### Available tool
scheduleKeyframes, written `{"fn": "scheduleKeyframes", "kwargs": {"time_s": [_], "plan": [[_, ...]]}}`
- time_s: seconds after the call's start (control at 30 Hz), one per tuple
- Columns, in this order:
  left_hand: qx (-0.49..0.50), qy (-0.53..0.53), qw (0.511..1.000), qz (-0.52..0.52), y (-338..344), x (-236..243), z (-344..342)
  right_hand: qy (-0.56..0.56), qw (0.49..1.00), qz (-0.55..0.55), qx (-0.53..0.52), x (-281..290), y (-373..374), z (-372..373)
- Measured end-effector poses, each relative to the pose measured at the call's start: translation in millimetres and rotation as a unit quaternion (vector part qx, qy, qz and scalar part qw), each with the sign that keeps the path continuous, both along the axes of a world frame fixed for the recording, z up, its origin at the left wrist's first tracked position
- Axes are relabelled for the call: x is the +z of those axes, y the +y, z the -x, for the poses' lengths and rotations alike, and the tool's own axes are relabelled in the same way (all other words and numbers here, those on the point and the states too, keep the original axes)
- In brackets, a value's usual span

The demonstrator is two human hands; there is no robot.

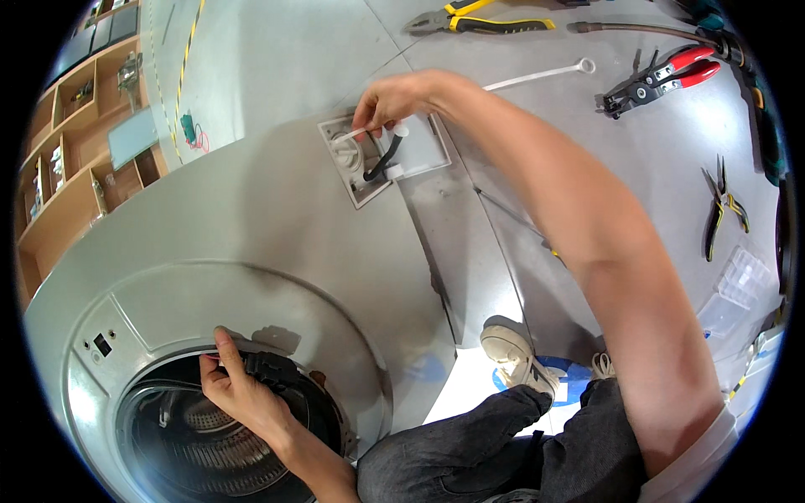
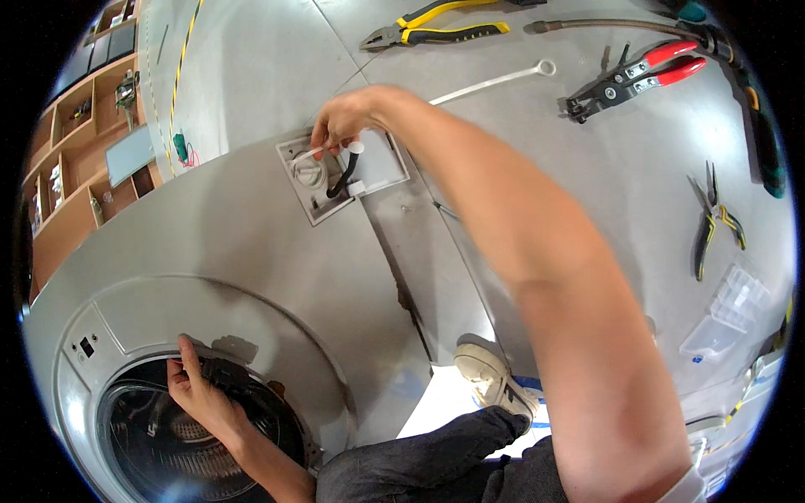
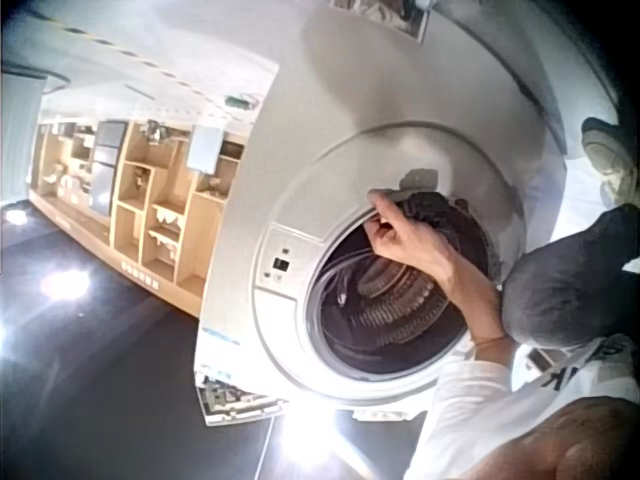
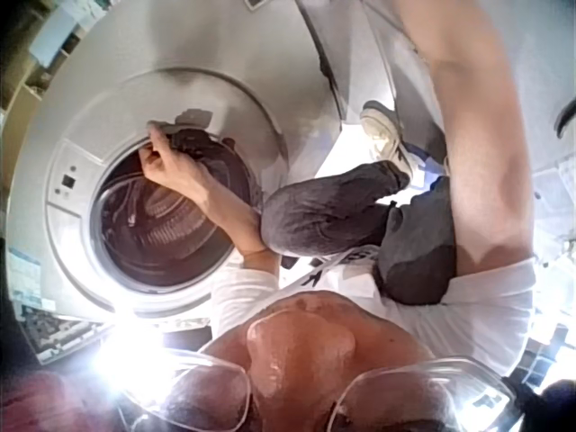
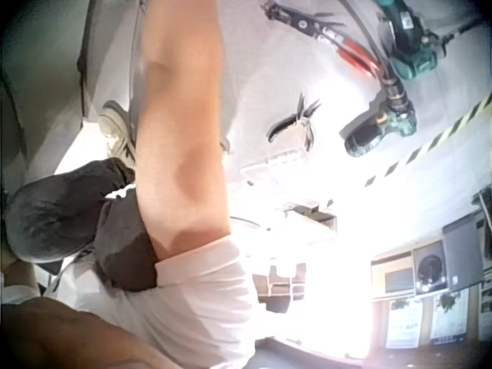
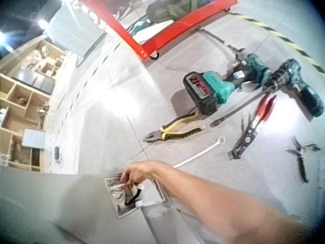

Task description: The person threads a plastic pull-tie through a slot in the washing machine door frame, then connects a wire harness to a door lock component and presses the rubber gasket into the frame around the component.

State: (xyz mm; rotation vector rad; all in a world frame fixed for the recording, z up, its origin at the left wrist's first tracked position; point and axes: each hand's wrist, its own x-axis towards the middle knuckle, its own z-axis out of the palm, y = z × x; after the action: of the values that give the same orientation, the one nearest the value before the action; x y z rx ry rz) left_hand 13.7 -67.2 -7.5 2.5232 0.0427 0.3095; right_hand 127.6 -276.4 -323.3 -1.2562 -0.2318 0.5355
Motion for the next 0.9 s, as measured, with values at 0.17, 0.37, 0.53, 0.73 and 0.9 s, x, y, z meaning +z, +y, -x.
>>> {"fn": "scheduleKeyframes", "kwargs": {"time_s": [0.17,0.37,0.53,0.73,0.9], "plan": [[-0.006,0.003,0.999,-0.04,0,3,-1,0.022,0.998,-0.058,-0.028,-3,-4,5],[-0.017,0.012,0.998,-0.058,0,5,0,0.02,0.998,-0.059,-0.019,-9,2,-1],[-0.005,-0.01,1.0,-0.028,0,-1,0,-0.048,0.984,0.1,-0.141,-1,37,-3],[-0.018,0.005,1.0,-0.023,-3,2,-2,0.015,0.949,0.173,-0.261,23,55,13],[-0.01,0.017,1.0,-0.016,-5,0,-1,0.078,0.981,-0.057,-0.171,8,33,17]]}}
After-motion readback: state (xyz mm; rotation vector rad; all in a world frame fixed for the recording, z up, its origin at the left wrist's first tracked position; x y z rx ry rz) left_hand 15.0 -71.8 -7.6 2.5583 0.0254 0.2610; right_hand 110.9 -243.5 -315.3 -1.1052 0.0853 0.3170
